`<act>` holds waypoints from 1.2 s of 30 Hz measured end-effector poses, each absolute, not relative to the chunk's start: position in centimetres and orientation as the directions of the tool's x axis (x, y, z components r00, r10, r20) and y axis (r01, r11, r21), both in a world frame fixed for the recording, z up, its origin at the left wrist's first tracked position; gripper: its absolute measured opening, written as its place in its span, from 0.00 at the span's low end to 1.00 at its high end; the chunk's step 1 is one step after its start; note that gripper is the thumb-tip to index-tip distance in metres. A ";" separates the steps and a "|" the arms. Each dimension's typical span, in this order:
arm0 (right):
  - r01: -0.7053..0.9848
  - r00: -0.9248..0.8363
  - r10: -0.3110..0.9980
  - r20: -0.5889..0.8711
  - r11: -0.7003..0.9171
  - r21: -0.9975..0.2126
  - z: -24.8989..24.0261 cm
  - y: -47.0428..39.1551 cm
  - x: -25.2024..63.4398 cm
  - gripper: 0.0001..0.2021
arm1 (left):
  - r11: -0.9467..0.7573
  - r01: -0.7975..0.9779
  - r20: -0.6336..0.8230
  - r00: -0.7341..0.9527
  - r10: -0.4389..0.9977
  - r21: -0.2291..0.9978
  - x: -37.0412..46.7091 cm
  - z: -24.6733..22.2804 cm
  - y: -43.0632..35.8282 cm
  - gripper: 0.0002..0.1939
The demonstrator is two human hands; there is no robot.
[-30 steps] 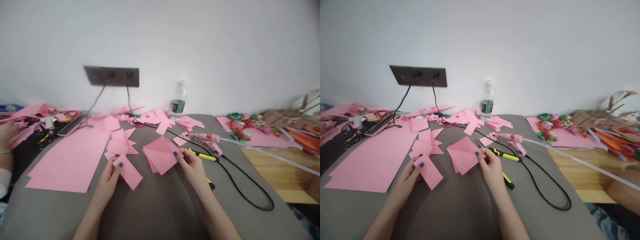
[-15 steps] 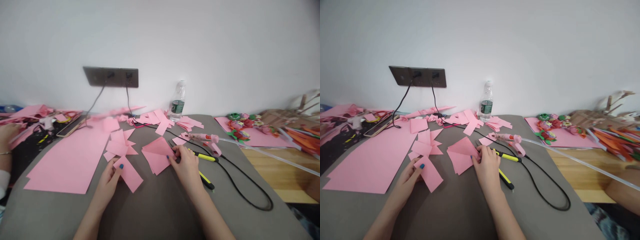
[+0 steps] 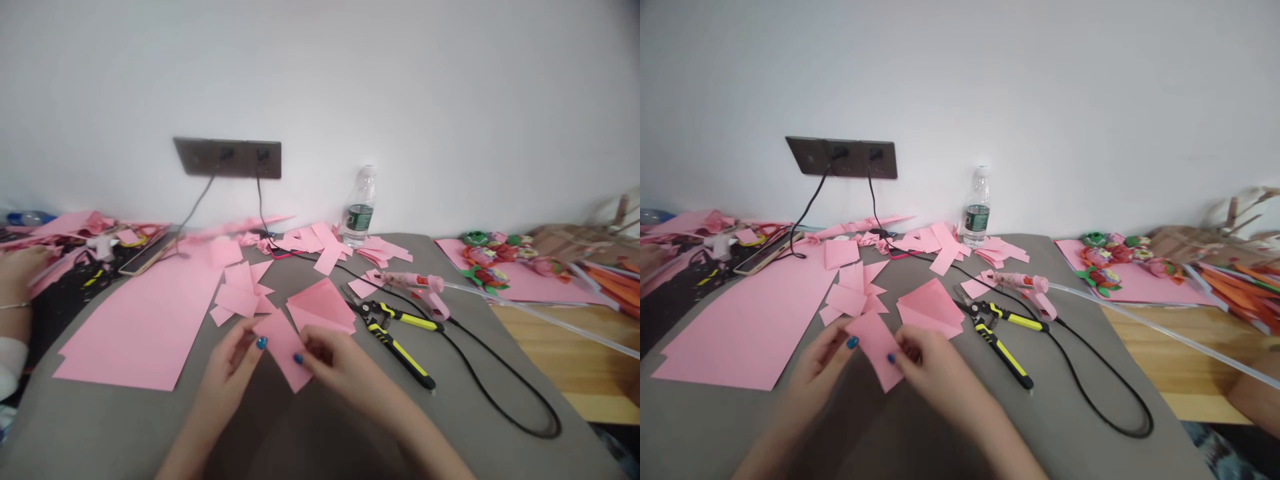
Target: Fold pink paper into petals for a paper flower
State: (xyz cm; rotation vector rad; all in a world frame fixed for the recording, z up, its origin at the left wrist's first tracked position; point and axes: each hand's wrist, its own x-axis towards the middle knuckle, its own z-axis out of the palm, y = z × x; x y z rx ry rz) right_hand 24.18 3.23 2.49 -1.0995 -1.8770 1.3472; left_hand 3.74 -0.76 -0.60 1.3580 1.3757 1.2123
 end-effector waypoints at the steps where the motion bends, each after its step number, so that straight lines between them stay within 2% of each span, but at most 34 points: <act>1: 0.278 -0.487 0.873 0.005 0.161 -0.947 2.8 4.7 24.5 0.09 | -0.094 0.270 0.115 -0.060 0.992 0.958 2.8 -0.4 -0.1 0.15; 2: 0.288 -0.454 0.891 0.019 0.167 -0.943 3.1 6.4 25.0 0.09 | -0.122 0.391 0.158 -0.062 0.985 0.912 1.9 -0.4 0.7 0.16; 4: 0.389 -0.270 0.961 0.061 0.167 -0.906 3.7 10.3 26.1 0.09 | -0.139 0.653 0.257 -0.088 0.962 0.744 0.4 -0.7 2.3 0.24; 6: 0.452 -0.126 0.986 0.110 0.156 -0.878 4.2 13.7 27.0 0.13 | -0.113 0.791 0.291 -0.086 0.953 0.602 -0.3 -1.5 3.8 0.34; 9: 0.548 0.015 0.976 0.218 0.174 -0.818 4.4 16.0 27.3 0.18 | -0.114 0.806 0.284 -0.070 0.956 0.581 -0.2 -3.0 4.9 0.37; 13: 0.557 -0.031 0.939 0.341 0.300 -0.774 4.0 13.4 26.3 0.19 | -0.105 0.784 0.264 -0.077 0.961 0.612 -0.2 -4.2 4.5 0.30; 16: 0.489 -0.122 0.926 0.358 0.370 -0.790 3.7 9.8 25.4 0.18 | -0.084 0.761 0.242 -0.099 0.965 0.644 -0.8 -4.0 3.4 0.27; 18: 0.362 -0.163 0.916 0.366 0.401 -0.841 3.5 7.5 25.0 0.16 | -0.084 0.744 0.265 -0.128 0.956 0.663 -0.8 -3.4 2.5 0.27; 21: 0.169 -0.213 0.950 0.229 0.266 -0.949 3.1 4.7 24.2 0.15 | -0.160 0.701 0.408 -0.201 0.891 0.695 0.1 -1.9 0.8 0.28; 23: -0.010 -0.323 0.945 0.060 0.060 -0.998 2.5 3.5 23.6 0.19 | -0.291 0.701 0.502 -0.110 0.858 0.651 1.2 -1.0 -0.3 0.30; 26: -0.266 -0.399 0.912 -0.094 -0.213 -0.940 1.4 2.6 22.6 0.24 | -0.512 0.593 0.530 0.163 0.832 0.621 2.9 -0.4 -1.7 0.31; 28: -0.386 -0.333 0.933 -0.133 -0.264 -0.884 0.8 2.6 22.3 0.22 | -0.541 0.481 0.493 0.236 0.838 0.690 3.9 -0.5 -2.2 0.28; 29: -0.421 -0.287 0.947 -0.146 -0.261 -0.869 0.6 2.6 22.3 0.20 | -0.509 0.425 0.467 0.207 0.860 0.748 4.4 -0.6 -2.4 0.27; 31: -0.439 -0.229 0.961 -0.155 -0.244 -0.865 0.1 2.8 22.7 0.18 | -0.355 0.273 0.359 0.038 0.933 0.894 5.3 -0.9 -2.3 0.22; 33: -0.409 -0.249 0.954 -0.165 -0.258 -0.875 -0.2 2.8 23.3 0.18 | -0.142 0.019 0.143 -0.185 0.972 0.990 6.1 -1.1 -1.9 0.20; 35: -0.335 -0.328 0.928 -0.179 -0.291 -0.896 -0.6 2.8 23.9 0.19 | -0.008 -0.268 -0.084 -0.330 0.940 0.963 6.8 -1.2 -1.3 0.22; 36: -0.291 -0.368 0.913 -0.178 -0.294 -0.910 -0.8 2.7 24.2 0.19 | 0.023 -0.369 -0.162 -0.351 0.922 0.929 7.1 -1.2 -1.0 0.23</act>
